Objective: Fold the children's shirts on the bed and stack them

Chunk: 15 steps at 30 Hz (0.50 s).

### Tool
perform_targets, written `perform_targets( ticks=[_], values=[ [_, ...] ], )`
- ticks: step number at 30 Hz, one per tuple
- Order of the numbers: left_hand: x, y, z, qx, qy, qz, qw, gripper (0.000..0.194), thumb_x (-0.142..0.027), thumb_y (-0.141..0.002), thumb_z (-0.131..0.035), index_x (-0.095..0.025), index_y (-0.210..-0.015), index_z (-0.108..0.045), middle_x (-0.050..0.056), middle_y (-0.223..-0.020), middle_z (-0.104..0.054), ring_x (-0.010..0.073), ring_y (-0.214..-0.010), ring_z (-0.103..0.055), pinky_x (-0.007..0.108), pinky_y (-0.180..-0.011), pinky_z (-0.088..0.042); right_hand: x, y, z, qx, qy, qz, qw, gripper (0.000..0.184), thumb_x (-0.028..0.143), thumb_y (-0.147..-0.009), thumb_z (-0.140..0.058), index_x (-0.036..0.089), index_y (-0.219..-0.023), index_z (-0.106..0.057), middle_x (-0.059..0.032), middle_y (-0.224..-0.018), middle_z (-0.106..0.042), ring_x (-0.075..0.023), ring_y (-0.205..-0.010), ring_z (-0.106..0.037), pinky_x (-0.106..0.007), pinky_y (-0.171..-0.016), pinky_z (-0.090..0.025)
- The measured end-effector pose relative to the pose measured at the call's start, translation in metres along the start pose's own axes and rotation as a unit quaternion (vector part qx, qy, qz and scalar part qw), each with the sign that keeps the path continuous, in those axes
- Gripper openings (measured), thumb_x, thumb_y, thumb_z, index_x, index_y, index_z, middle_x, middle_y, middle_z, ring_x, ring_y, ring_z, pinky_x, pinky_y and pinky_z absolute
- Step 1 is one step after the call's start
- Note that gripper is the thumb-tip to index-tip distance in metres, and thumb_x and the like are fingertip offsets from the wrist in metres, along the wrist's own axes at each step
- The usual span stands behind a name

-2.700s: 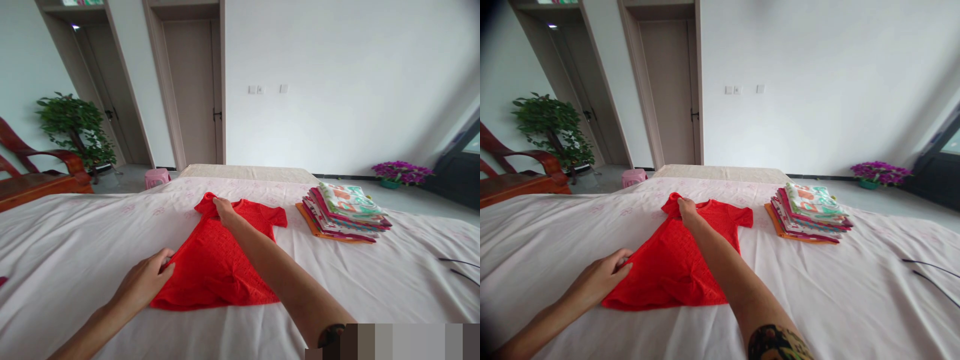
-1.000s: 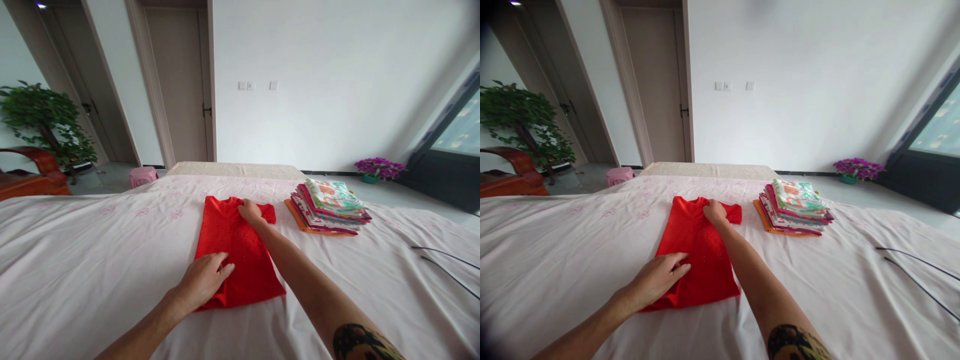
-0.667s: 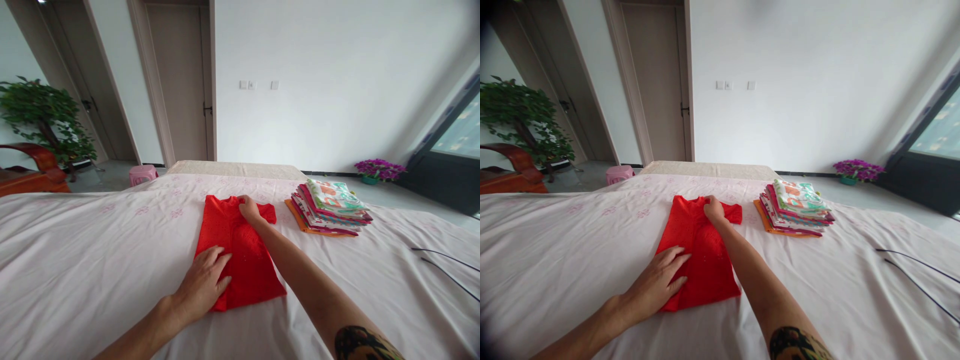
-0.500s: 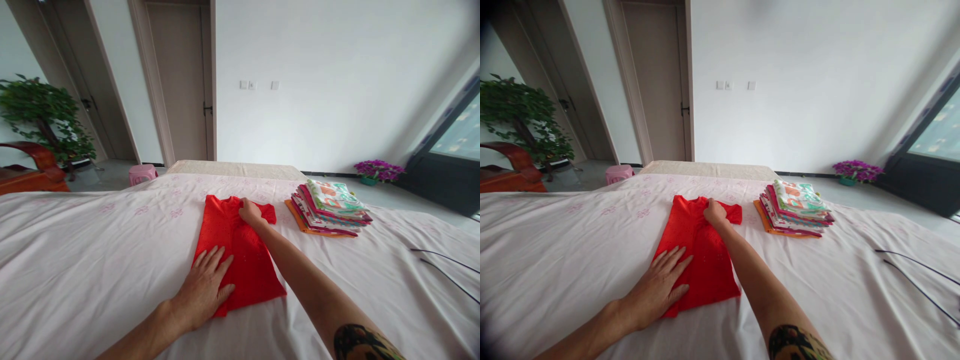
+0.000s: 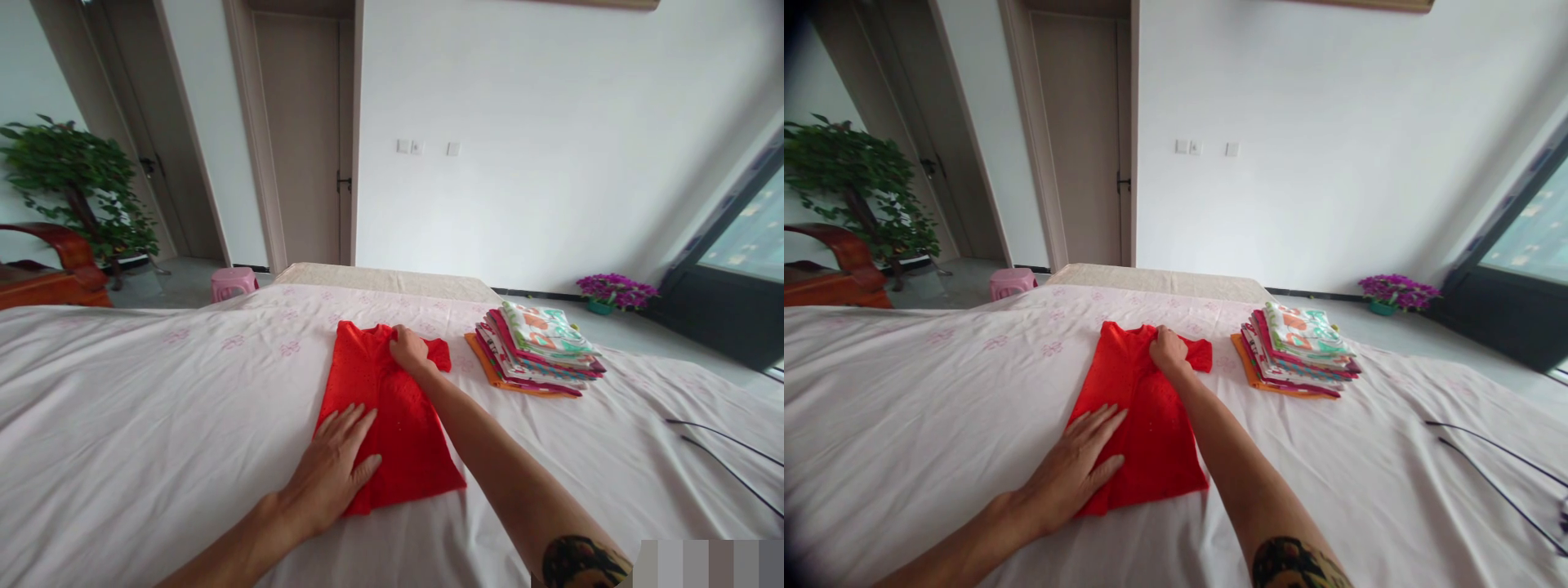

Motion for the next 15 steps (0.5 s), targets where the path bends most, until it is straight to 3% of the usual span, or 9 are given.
perform_targets(
  ticks=[2,5,7,10,12,15],
  values=[
    [0.004,-0.001,0.011,-0.045,0.053,0.035,0.997,0.059,-0.045,-0.098,-0.037,-0.017,-0.149,-0.039,0.012,-0.154,-0.041,0.0231,-0.143,-0.036,0.043,-0.12,-0.03,0.002,-0.007,-0.001,-0.006,-0.094,-0.023,0.995,0.038,0.018,-0.074,-0.062,0.018,-0.112,-0.066,-0.0112,-0.102,-0.071,-0.0285,-0.102,-0.065,-0.034,-0.082,-0.048],
    [-0.003,0.0,0.026,-0.084,0.087,0.043,0.992,0.053,-0.04,-0.096,-0.041,-0.017,-0.143,-0.047,0.012,-0.148,-0.048,0.0225,-0.137,-0.044,0.041,-0.117,-0.035,0.016,-0.016,-0.007,-0.005,-0.148,-0.028,0.989,0.038,0.019,-0.07,-0.065,0.017,-0.108,-0.067,-0.0064,-0.082,-0.072,-0.0241,-0.083,-0.069,-0.027,-0.067,-0.049],
    [-0.013,0.003,0.025,-0.055,0.078,0.029,0.995,0.055,-0.044,-0.093,-0.046,-0.019,-0.142,-0.05,0.011,-0.148,-0.048,0.0247,-0.137,-0.044,0.042,-0.117,-0.034,0.026,-0.02,-0.012,-0.005,-0.168,-0.027,0.985,0.038,0.018,-0.07,-0.064,0.016,-0.109,-0.067,-0.0041,-0.074,-0.07,-0.0208,-0.072,-0.068,-0.024,-0.059,-0.048],
    [-0.023,0.008,0.01,0.031,0.045,0.025,0.998,0.063,-0.049,-0.09,-0.052,-0.02,-0.145,-0.047,0.012,-0.152,-0.043,0.0291,-0.141,-0.038,0.047,-0.118,-0.031,0.036,-0.022,-0.016,-0.009,-0.177,-0.026,0.984,0.044,0.018,-0.071,-0.063,0.015,-0.115,-0.065,-0.0039,-0.077,-0.071,-0.0179,-0.066,-0.067,-0.022,-0.057,-0.047],
    [-0.025,0.012,0.0,0.068,0.02,0.016,0.997,0.067,-0.05,-0.089,-0.053,-0.021,-0.149,-0.042,0.012,-0.155,-0.039,0.0308,-0.144,-0.034,0.051,-0.12,-0.027,0.036,-0.022,-0.015,-0.011,-0.171,-0.026,0.985,0.048,0.019,-0.073,-0.061,0.015,-0.12,-0.063,-0.0047,-0.083,-0.072,-0.0177,-0.069,-0.067,-0.022,-0.058,-0.049],
    [-0.025,0.014,-0.006,0.079,0.0,0.0,0.997,0.069,-0.055,-0.091,-0.048,-0.023,-0.152,-0.036,0.011,-0.159,-0.033,0.0308,-0.146,-0.029,0.053,-0.12,-0.023,0.023,-0.021,-0.007,-0.013,-0.14,-0.029,0.99,0.051,0.02,-0.074,-0.06,0.018,-0.125,-0.061,-0.0067,-0.097,-0.072,-0.0198,-0.085,-0.069,-0.025,-0.069,-0.051]
  ],
)
Point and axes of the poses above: each hand's wrist, its own y-axis away from the middle knuckle, its own z-axis out of the back of the hand, x = y × z, the point moved 8 cm from there along -y, towards the middle knuckle
